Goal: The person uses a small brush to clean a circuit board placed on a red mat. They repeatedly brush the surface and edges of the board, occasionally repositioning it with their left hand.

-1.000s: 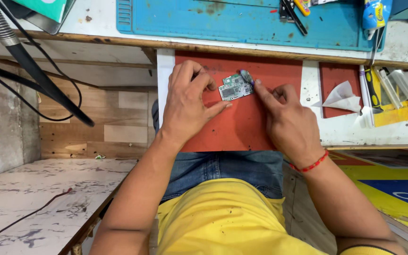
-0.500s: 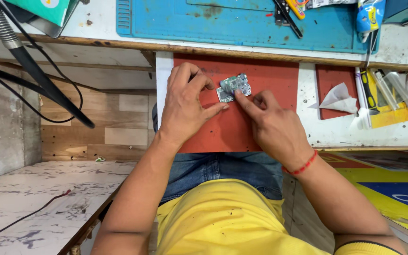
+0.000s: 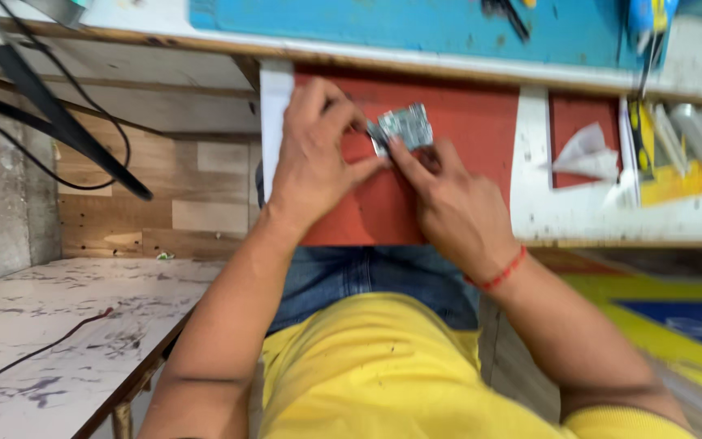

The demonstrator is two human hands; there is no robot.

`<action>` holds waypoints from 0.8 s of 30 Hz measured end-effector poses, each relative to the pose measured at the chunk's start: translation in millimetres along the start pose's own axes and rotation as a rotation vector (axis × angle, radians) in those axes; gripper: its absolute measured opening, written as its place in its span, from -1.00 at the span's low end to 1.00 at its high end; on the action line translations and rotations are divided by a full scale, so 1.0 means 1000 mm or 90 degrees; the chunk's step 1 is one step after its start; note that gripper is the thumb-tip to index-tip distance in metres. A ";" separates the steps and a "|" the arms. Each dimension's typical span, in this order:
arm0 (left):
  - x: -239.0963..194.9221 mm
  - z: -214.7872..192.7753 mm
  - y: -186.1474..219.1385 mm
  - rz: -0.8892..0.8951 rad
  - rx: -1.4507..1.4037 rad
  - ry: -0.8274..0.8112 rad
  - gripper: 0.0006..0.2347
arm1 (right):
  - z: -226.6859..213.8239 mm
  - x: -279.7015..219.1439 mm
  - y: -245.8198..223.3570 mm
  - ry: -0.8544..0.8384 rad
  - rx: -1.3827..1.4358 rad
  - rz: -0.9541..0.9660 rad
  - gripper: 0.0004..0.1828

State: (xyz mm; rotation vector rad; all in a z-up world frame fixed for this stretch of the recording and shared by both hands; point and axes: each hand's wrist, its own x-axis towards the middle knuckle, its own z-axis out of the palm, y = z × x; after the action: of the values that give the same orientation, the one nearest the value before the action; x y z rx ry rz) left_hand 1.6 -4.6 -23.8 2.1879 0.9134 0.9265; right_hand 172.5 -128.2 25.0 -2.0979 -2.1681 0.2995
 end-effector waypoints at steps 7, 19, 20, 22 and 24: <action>0.008 -0.004 -0.001 0.001 -0.020 -0.005 -0.55 | -0.003 0.014 0.003 0.011 0.025 -0.004 -0.30; -0.002 -0.004 0.004 0.000 0.010 -0.038 -0.62 | 0.000 -0.006 0.015 -0.035 0.022 -0.007 -0.29; 0.003 -0.006 0.003 0.021 0.024 -0.030 -0.63 | -0.001 0.000 0.020 -0.007 0.008 0.015 -0.31; 0.006 -0.008 0.001 0.055 0.047 -0.025 -0.64 | -0.001 0.004 0.026 0.039 -0.015 0.067 -0.35; 0.002 -0.006 0.000 0.029 0.041 -0.044 -0.65 | 0.002 -0.002 0.028 -0.009 0.034 0.006 -0.32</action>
State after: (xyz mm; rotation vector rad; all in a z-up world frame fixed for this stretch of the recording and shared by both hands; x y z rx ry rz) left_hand -1.8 -1.8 -19.2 2.2887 0.8747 0.8472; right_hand 199.4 -129.3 16.8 -2.0845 -2.1338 0.3691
